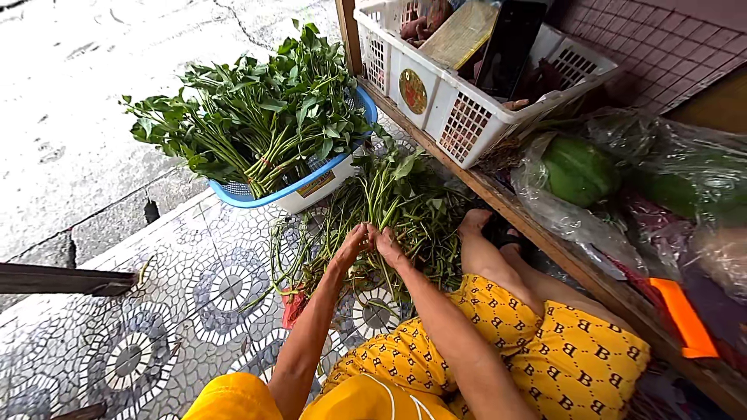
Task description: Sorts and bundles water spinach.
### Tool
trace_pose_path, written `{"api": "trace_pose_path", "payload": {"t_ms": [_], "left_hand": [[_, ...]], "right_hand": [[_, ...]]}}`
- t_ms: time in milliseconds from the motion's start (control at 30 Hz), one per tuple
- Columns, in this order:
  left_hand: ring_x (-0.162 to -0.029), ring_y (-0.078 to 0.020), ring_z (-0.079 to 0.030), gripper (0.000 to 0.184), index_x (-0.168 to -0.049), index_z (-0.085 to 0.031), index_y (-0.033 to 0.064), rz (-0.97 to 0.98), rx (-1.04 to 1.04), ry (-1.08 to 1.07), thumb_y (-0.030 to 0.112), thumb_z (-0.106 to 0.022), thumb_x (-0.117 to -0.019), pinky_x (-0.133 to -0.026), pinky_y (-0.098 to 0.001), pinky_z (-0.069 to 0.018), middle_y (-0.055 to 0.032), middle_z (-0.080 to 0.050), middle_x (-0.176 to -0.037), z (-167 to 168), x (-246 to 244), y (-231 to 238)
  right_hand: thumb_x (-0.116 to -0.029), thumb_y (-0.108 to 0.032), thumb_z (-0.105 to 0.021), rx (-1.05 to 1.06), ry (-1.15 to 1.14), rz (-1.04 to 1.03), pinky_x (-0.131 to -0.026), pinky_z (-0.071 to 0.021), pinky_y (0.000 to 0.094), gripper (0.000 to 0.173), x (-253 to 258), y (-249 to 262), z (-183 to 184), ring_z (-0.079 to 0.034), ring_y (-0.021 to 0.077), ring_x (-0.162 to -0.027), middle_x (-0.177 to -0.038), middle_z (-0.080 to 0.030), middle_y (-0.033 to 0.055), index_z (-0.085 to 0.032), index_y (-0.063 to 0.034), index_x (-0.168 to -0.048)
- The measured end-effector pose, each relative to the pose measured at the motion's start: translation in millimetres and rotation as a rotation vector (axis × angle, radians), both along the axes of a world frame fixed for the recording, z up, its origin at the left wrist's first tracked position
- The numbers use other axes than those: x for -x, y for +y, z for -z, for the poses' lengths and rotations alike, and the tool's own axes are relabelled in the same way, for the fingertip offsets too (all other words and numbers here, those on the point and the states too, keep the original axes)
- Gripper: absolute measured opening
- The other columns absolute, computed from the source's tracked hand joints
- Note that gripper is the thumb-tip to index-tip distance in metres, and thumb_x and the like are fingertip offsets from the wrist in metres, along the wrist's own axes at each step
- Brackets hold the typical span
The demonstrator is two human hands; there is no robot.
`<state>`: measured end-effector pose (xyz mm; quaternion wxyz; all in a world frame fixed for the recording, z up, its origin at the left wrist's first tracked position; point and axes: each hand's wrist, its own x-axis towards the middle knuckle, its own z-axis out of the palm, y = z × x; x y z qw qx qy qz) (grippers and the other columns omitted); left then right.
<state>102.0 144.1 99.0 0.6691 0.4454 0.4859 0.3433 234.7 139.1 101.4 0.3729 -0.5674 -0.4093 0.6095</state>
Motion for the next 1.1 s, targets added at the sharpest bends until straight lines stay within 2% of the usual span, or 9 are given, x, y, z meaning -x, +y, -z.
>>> {"api": "trace_pose_path", "payload": {"t_ms": [100,233,367,533,667,767,867,967,1100], "left_hand": [[-0.102,-0.0136,-0.066,0.05,-0.135,-0.054,-0.0042,0.011,-0.1,0.027,0.035,-0.051,-0.1045,-0.094,-0.0337,-0.0552,-0.0122,-0.068,-0.115,-16,2,23],[-0.084,-0.009,-0.067,0.035,-0.11,-0.065,-0.0022,-0.081,-0.17,0.036,0.022,-0.039,-0.1115,-0.083,-0.0303,-0.0568,-0.0048,-0.07,-0.091,-27,-3,36],[-0.087,-0.0113,-0.068,0.037,-0.113,-0.063,-0.0034,-0.068,-0.207,0.09,0.023,-0.037,-0.1119,-0.087,-0.0323,-0.0559,-0.0081,-0.07,-0.093,-28,-12,37],[-0.08,-0.0074,-0.066,0.028,-0.121,-0.056,-0.004,0.116,-0.272,0.076,0.017,-0.041,-0.11,-0.081,-0.0281,-0.0574,-0.0033,-0.067,-0.089,-32,-31,34],[-0.085,-0.0058,-0.061,0.035,-0.13,-0.055,-0.0073,0.191,-0.424,0.188,0.017,-0.044,-0.1075,-0.085,-0.0263,-0.0534,-0.0081,-0.065,-0.1,-31,-43,19],[-0.075,-0.0026,-0.06,0.027,-0.117,-0.059,-0.0051,0.023,-0.428,0.05,0.015,-0.044,-0.107,-0.078,-0.0237,-0.0539,-0.0001,-0.063,-0.086,-32,-37,18],[-0.067,0.0005,-0.057,0.021,-0.109,-0.059,0.0029,0.017,-0.372,-0.036,0.015,-0.043,-0.1067,-0.07,-0.02,-0.0522,0.0086,-0.06,-0.076,-36,-25,23],[-0.067,-0.0002,-0.058,0.018,-0.105,-0.06,0.0058,0.08,-0.29,-0.066,0.014,-0.044,-0.106,-0.069,-0.0202,-0.0529,0.0088,-0.06,-0.075,-27,-11,23],[-0.064,-0.0005,-0.059,0.017,-0.102,-0.058,0.009,0.054,-0.203,-0.091,0.013,-0.042,-0.1058,-0.067,-0.0197,-0.0531,0.01,-0.061,-0.072,-8,5,6]], "right_hand": [[-0.1073,-0.022,-0.055,-0.066,0.007,-0.104,-0.08,-0.0565,0.032,0.045,12,-11,2,-0.065,0.0148,-0.081,-0.099,-0.065,0.0148,-0.047,0.0117,-0.136],[-0.1085,-0.02,-0.052,-0.14,-0.052,-0.144,-0.082,-0.0556,0.0288,0.037,16,-10,2,-0.065,0.012,-0.08,-0.091,-0.066,0.0106,-0.054,0.0126,-0.126],[-0.1085,-0.036,-0.051,-0.133,-0.381,-0.275,-0.111,-0.0451,0.0461,0.066,10,-16,4,-0.062,0.0326,-0.124,-0.135,-0.061,0.0265,-0.033,0.0075,-0.154],[-0.1088,-0.049,-0.043,-0.031,-0.663,-0.424,-0.11,-0.0434,0.0576,0.073,-9,-17,10,-0.059,0.0406,-0.129,-0.14,-0.058,0.0272,-0.029,0.003,-0.158],[-0.0949,-0.006,-0.069,-0.078,-0.104,-0.42,-0.112,-0.0451,0.0366,0.059,-27,-4,12,-0.057,0.0215,-0.129,-0.141,-0.057,0.0213,-0.044,0.0065,-0.147],[-0.084,0.015,-0.055,0.063,0.22,-0.123,-0.081,-0.0515,0.0284,0.034,-46,11,-25,-0.06,0.0109,-0.095,-0.108,-0.063,0.0091,-0.056,0.0042,-0.116],[-0.096,0.011,-0.042,-0.077,0.393,0.237,-0.082,-0.0545,0.0312,0.041,-59,28,-49,-0.061,0.0141,-0.097,-0.119,-0.062,0.0129,-0.05,0.0036,-0.135],[-0.1005,0.001,-0.039,-0.325,0.364,0.273,-0.102,-0.05,0.0383,0.063,-76,24,-65,-0.055,0.0176,-0.129,-0.153,-0.049,0.0092,-0.031,-0.0174,-0.16],[-0.0868,0.014,-0.036,-0.386,0.62,0.407,-0.093,-0.0529,0.0401,0.084,-90,33,-74,-0.057,0.0191,-0.124,-0.157,-0.044,0.0036,-0.025,-0.0239,-0.161]]}}
